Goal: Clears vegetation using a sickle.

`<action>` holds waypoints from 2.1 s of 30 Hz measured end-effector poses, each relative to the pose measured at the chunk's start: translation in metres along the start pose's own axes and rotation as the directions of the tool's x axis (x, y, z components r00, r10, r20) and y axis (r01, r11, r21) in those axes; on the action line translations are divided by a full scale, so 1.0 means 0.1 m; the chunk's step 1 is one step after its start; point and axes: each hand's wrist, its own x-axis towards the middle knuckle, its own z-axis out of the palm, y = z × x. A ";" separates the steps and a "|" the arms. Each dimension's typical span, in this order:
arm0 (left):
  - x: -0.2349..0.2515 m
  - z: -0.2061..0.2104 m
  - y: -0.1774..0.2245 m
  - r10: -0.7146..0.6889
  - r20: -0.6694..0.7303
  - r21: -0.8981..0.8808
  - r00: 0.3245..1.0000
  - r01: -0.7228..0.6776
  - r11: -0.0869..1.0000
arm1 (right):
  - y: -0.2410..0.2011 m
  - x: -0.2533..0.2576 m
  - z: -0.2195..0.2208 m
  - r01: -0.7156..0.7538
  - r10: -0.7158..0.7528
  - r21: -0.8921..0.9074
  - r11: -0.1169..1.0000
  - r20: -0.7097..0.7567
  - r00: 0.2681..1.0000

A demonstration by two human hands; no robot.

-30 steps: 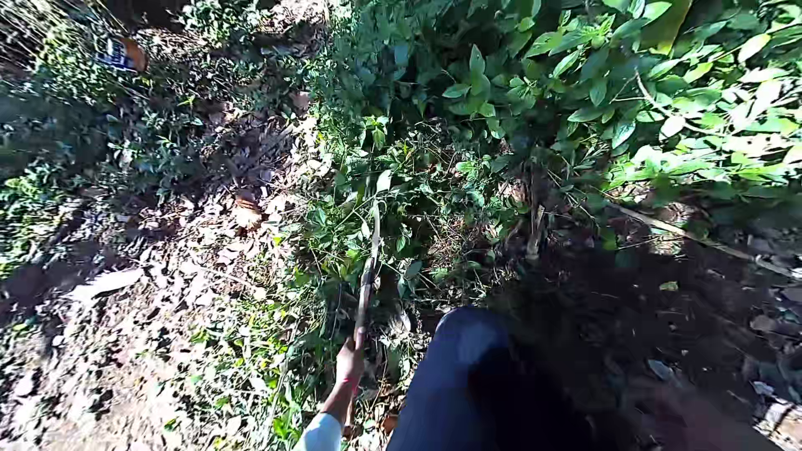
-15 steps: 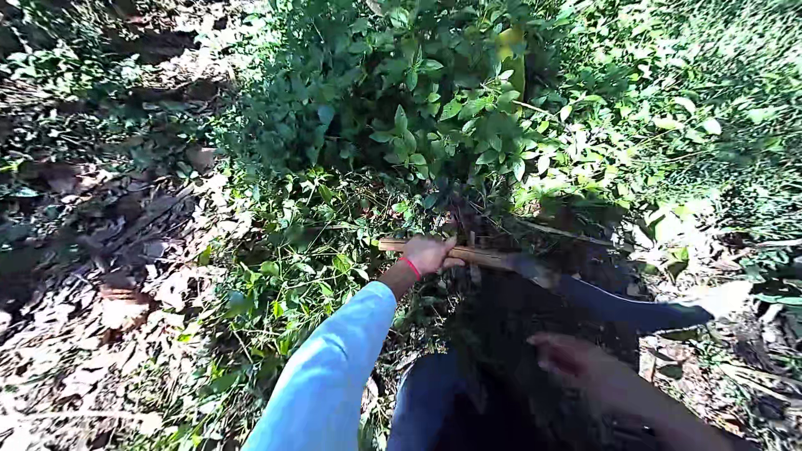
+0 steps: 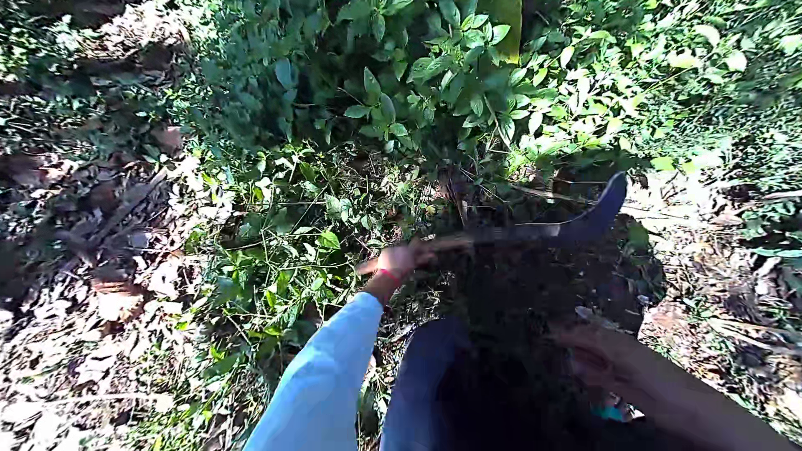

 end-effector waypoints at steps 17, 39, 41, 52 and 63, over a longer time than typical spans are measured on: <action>-0.43 0.08 -0.56 -0.162 -0.144 -0.066 0.976 0.154 0.986 | 0.13 -0.01 -0.09 -0.056 0.049 0.045 0.997 0.146 0.988; -0.51 -0.06 -1.39 -0.105 -0.353 0.011 0.930 0.116 0.993 | 0.22 0.40 0.08 -0.123 0.123 -0.009 0.992 0.166 0.978; -0.61 -0.06 -1.77 -0.292 -0.200 -0.072 0.935 0.283 0.956 | 0.22 0.47 0.10 -0.139 0.139 -0.012 0.990 0.182 0.973; -2.40 1.17 -1.73 -0.706 0.056 -0.418 0.706 0.659 0.626 | 0.22 0.34 -0.01 -0.158 0.150 0.021 0.987 0.210 0.966; -1.93 1.53 -2.28 -0.788 0.041 -0.471 0.614 0.708 0.527 | -0.01 0.33 0.04 -0.153 0.139 0.044 0.987 0.224 0.965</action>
